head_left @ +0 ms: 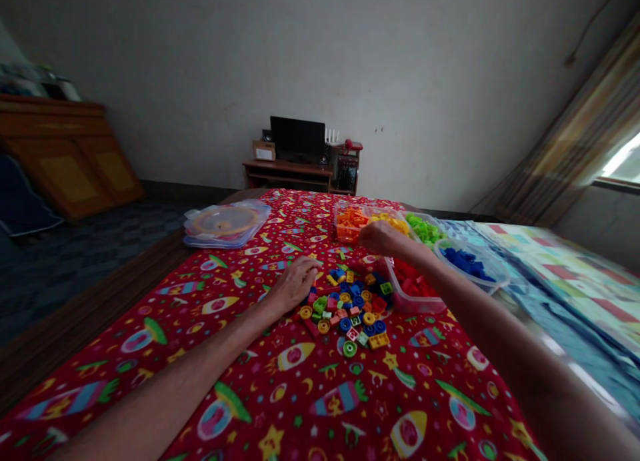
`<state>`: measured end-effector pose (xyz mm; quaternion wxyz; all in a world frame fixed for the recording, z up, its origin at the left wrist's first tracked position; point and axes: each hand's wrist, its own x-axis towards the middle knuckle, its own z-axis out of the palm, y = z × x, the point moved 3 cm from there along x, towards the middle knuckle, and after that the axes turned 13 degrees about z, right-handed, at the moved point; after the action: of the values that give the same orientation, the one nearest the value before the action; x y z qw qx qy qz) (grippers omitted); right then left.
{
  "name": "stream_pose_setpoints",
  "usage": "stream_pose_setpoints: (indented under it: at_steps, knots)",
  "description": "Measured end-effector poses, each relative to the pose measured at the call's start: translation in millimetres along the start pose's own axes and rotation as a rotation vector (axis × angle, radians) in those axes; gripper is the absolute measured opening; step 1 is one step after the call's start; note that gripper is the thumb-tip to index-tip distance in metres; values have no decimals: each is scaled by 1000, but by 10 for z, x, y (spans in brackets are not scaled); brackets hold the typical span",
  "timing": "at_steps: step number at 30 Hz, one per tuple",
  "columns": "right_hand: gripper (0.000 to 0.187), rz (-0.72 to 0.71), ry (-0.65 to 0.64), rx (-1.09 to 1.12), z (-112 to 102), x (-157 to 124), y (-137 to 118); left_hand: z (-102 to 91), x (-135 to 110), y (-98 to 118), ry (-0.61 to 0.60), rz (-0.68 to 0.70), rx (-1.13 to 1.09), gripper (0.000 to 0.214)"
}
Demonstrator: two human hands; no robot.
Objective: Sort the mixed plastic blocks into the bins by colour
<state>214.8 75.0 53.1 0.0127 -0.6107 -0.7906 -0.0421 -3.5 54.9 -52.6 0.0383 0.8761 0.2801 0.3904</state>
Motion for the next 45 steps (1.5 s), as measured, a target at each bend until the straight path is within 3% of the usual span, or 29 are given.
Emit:
stream_pose_setpoints:
  at_steps: [5,9,15,19,24,33,37,40,45]
  knots:
    - [19,-114,-82,-135,327,-471,-281,1,41,25,-93,130,11,27]
    - [24,-234,-107,-301,359,-621,-317,38,61,7,-192,191,12,25]
    - [25,-139,0,-186,236,-535,-390,52,50,41,-233,93,-58,24]
    - [25,-25,2,-92,388,-445,-516,35,48,62,-254,101,-50,33]
    - [25,-38,-63,-21,520,-335,-638,21,76,74,-327,96,-57,30]
    - [20,67,-71,153,446,-333,-582,23,137,133,-306,3,-41,16]
    - [26,62,20,301,363,-376,-506,25,136,116,-312,-10,-73,12]
    - [32,23,73,448,322,-369,-438,-22,170,85,-216,-45,-55,9]
    - [35,121,-31,868,384,-307,-373,-179,268,73,-8,-138,-124,22]
